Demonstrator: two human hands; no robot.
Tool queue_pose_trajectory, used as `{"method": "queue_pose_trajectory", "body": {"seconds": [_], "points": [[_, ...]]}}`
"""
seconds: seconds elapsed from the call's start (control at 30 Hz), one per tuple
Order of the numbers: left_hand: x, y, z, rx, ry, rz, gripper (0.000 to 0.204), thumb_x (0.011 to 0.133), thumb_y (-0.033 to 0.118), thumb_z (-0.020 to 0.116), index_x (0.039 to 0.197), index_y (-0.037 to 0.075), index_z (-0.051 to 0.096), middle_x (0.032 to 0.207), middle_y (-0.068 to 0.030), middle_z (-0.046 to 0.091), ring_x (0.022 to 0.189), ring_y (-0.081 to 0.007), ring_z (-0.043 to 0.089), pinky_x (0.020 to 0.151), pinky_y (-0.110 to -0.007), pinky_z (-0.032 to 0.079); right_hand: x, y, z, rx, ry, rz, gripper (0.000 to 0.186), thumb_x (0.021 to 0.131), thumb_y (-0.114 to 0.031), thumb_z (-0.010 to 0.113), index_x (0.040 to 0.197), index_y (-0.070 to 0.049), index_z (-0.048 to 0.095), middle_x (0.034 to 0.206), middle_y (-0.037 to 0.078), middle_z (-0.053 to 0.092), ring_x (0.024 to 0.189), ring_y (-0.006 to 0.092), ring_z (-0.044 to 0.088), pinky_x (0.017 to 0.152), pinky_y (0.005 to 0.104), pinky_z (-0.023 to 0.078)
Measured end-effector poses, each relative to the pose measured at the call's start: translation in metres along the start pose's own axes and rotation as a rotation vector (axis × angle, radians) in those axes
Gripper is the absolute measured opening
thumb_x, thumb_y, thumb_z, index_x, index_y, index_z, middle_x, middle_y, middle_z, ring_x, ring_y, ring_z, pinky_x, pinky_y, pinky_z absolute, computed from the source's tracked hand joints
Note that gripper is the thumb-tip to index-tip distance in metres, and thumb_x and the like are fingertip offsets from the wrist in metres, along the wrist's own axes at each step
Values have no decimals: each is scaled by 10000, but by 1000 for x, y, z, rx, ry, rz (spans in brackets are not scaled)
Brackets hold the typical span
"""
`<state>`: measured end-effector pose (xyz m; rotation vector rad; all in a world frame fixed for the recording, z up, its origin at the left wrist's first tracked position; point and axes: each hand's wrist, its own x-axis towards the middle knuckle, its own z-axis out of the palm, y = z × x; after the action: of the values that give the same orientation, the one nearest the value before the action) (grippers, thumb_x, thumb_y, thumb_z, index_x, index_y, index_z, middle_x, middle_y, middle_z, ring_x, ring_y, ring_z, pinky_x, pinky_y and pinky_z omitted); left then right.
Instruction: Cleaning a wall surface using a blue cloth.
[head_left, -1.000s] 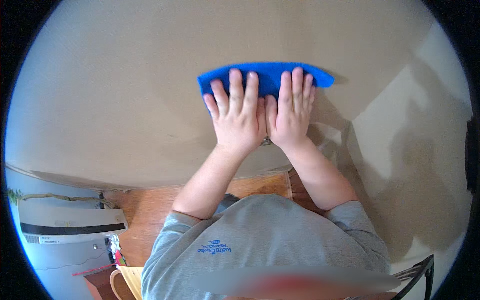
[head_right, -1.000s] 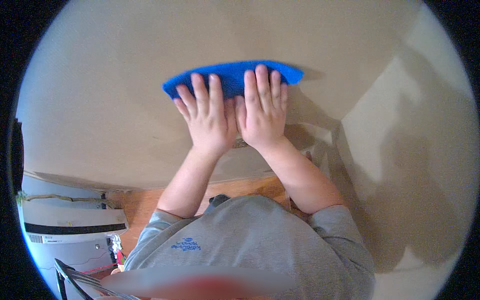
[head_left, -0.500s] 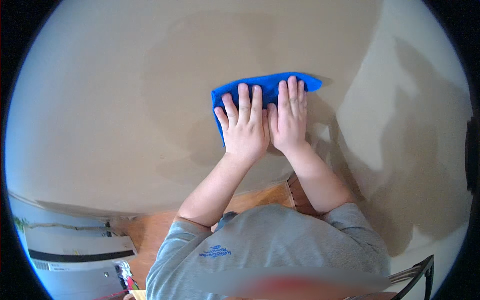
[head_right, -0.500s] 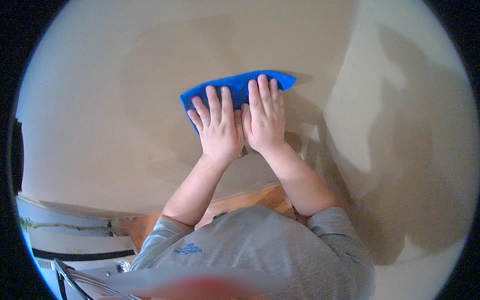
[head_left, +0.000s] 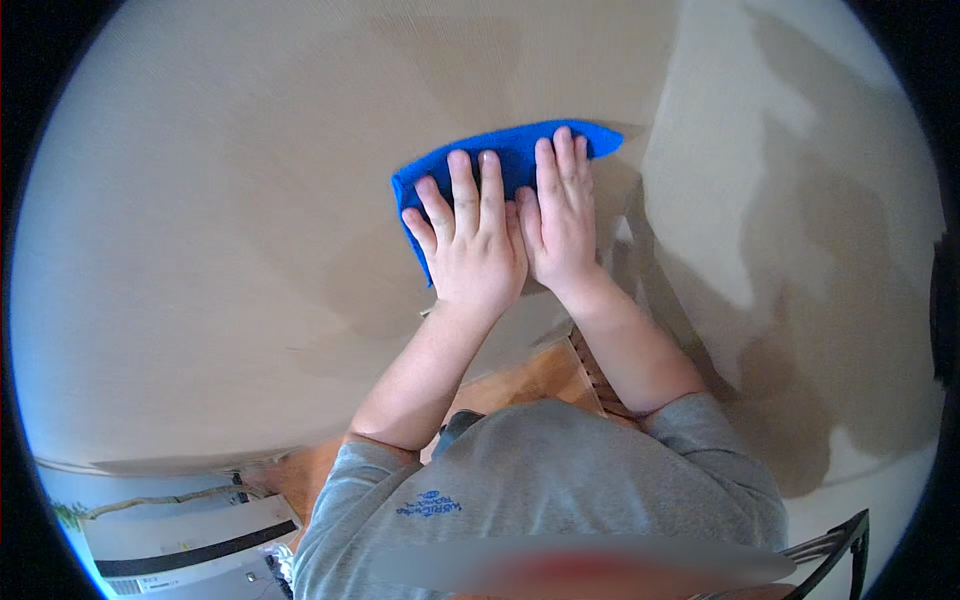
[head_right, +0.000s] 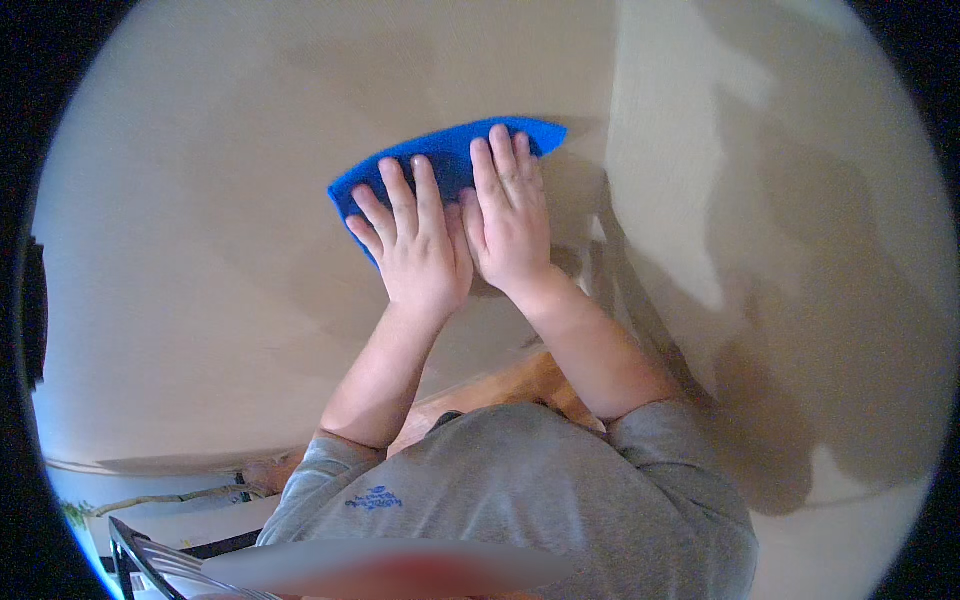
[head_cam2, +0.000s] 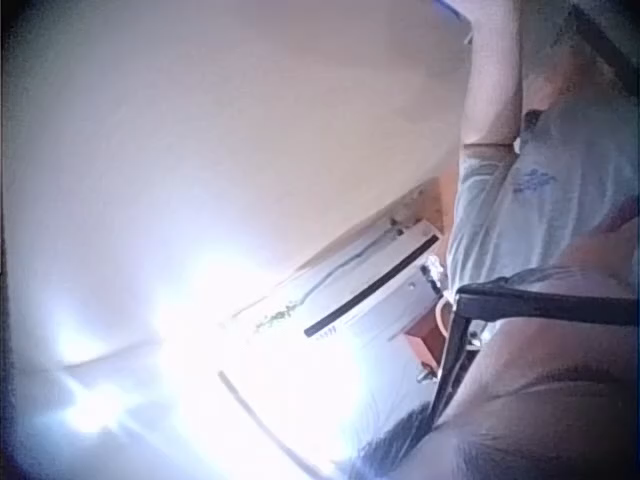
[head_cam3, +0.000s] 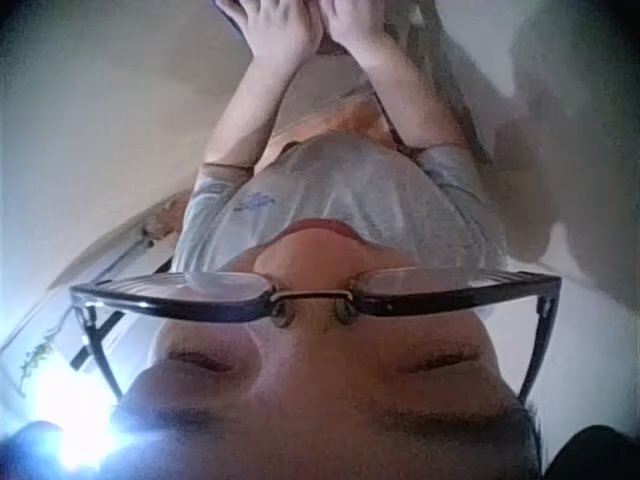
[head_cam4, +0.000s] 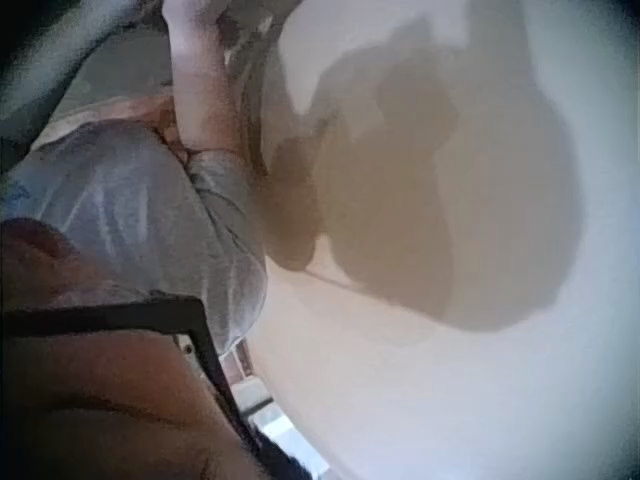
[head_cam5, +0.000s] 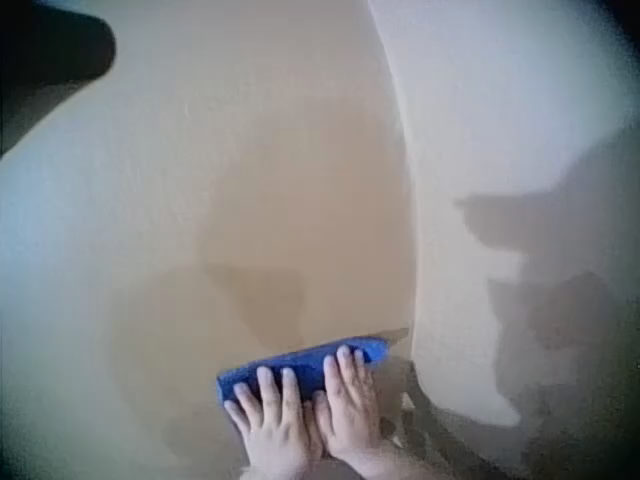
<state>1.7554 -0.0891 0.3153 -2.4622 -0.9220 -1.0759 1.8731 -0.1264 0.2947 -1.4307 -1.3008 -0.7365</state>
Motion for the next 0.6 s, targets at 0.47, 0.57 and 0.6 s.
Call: {"method": "queue_pose_trajectory", "body": {"seconds": [0.47, 0.57, 0.6], "points": [[0, 23, 24, 18, 99, 35, 544, 908, 330, 489, 1411, 130, 436, 1536, -127, 267, 1415, -411, 130, 1105, -556, -72, -9, 26, -13, -17, -36, 38, 580, 906, -127, 519, 1414, 59, 310, 1485, 277, 267, 1362, 491, 247, 1124, 529, 205], [-2, 27, 43, 66, 175, 47, 539, 901, 334, 493, 1401, 135, 452, 1513, -109, 315, 1376, -401, 220, 1103, -558, 8, -21, 35, -7, -37, -67, 75, 597, 911, -119, 510, 1433, 50, 276, 1500, 275, 233, 1376, 482, 223, 1125, 528, 201], [-12, 24, 49, 15, 97, 58, 536, 896, 336, 498, 1392, 136, 464, 1495, -98, 345, 1333, -391, 278, 1079, -562, 83, -35, 38, -2, -53, -98, 116, 598, 912, -116, 507, 1437, 47, 271, 1504, 274, 223, 1380, 479, 215, 1126, 527, 200]]}}
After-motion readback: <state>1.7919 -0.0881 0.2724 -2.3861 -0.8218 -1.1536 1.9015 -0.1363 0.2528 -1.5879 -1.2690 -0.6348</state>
